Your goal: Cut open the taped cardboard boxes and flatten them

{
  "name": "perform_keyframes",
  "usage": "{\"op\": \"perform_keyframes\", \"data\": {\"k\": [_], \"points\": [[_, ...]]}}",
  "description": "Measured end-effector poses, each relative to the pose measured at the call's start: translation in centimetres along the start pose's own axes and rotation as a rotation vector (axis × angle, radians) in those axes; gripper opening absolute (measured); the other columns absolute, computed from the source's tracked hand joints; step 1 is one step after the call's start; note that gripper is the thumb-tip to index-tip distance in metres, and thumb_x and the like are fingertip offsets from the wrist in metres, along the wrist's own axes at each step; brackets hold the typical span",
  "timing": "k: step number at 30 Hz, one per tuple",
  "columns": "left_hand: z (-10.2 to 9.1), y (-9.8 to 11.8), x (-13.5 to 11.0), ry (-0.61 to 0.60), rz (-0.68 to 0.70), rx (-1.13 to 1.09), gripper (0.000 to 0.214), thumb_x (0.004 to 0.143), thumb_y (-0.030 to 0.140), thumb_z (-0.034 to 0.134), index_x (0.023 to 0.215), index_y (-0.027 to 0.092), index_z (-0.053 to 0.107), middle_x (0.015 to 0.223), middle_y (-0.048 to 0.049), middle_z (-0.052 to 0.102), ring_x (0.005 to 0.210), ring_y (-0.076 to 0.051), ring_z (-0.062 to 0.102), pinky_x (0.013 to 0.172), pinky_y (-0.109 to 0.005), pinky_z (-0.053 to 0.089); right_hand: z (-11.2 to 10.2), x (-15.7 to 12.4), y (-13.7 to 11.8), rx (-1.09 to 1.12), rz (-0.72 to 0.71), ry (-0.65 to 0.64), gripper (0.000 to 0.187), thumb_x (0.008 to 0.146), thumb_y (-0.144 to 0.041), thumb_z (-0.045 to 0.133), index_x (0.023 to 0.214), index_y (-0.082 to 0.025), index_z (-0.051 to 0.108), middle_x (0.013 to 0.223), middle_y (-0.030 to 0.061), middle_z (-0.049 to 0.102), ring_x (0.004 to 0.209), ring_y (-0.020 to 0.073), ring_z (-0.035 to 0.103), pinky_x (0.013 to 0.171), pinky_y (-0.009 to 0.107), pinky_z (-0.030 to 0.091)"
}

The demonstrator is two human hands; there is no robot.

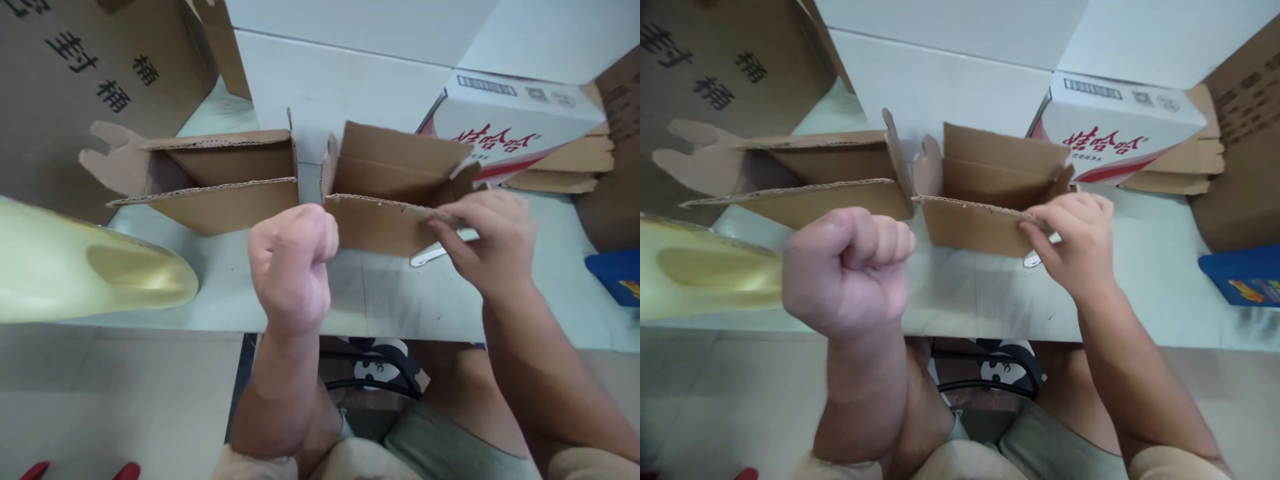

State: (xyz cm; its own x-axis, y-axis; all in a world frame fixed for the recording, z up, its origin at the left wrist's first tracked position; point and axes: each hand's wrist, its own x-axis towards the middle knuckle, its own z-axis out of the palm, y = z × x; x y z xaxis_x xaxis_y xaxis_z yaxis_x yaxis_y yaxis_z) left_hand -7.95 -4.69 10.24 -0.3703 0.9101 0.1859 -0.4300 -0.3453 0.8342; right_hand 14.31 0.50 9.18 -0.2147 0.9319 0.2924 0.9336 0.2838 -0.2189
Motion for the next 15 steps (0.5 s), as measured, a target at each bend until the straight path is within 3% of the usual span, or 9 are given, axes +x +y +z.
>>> {"op": "perform_keyframes", "data": {"k": [3, 7, 9, 13, 15], "points": [[0.2, -1.4, 0.5, 0.110, 0.131, 0.137, 0.057, 0.090, 0.031, 0.069, 0.054, 0.020, 0.027, 0.055, 0.0028, 0.025, 0.051, -0.011, 0.027, 0.052, -0.028, 0.029, -0.2, -4.1, 1.5, 0.166, 0.016, 0.130, 0.022, 0.093, -0.053, 0.058, 0.080, -0.043, 0.073, 0.082, 0.0043, 0.077, 0.089, 0.0355, 0.075, 0.094, 0.062, 0.058], [0.1, -4.3, 1.6, 0.118, 0.295, 0.266, 0.025, 0.084, 0.021, 0.065, 0.061, 0.021, 0.056, 0.064, 0.0007, 0.047, 0.066, -0.015, 0.047, 0.065, -0.027, 0.040, 0.7, -7.1, 3.4, 0.326, -0.054, 0.279, 0.012, 0.089, -0.041, 0.068, 0.077, -0.043, 0.071, 0.072, 0.0023, 0.073, 0.080, 0.0320, 0.073, 0.090, 0.061, 0.061], [0.0, -5.5, 2.0, 0.053, 0.291, 0.309, 0.016, 0.084, 0.023, 0.064, 0.068, 0.022, 0.067, 0.074, -0.0019, 0.060, 0.074, -0.016, 0.054, 0.071, -0.029, 0.044, 1.4, -7.8, 4.3, 0.389, -0.046, 0.265, 0.014, 0.087, -0.048, 0.065, 0.078, -0.042, 0.072, 0.073, 0.0049, 0.069, 0.083, 0.0327, 0.071, 0.094, 0.063, 0.061], [0.1, -6.9, 2.4, -0.033, 0.233, 0.471, 0.024, 0.086, 0.023, 0.064, 0.062, 0.023, 0.071, 0.071, -0.0034, 0.067, 0.075, -0.018, 0.061, 0.078, -0.034, 0.047, 3.4, -8.3, 6.2, 0.542, 0.123, 0.308, 0.039, 0.085, -0.065, 0.048, 0.090, -0.037, 0.075, 0.097, 0.0147, 0.070, 0.109, 0.0388, 0.068, 0.101, 0.066, 0.058], [0.2, -7.3, 2.6, -0.066, 0.228, 0.498, 0.027, 0.087, 0.027, 0.066, 0.060, 0.024, 0.072, 0.069, -0.0039, 0.068, 0.075, -0.019, 0.063, 0.079, -0.036, 0.048, 4.3, -8.1, 7.1, 0.611, 0.130, 0.254, 0.043, 0.086, -0.065, 0.045, 0.098, -0.035, 0.074, 0.109, 0.0154, 0.073, 0.119, 0.0383, 0.067, 0.109, 0.064, 0.055]]}}
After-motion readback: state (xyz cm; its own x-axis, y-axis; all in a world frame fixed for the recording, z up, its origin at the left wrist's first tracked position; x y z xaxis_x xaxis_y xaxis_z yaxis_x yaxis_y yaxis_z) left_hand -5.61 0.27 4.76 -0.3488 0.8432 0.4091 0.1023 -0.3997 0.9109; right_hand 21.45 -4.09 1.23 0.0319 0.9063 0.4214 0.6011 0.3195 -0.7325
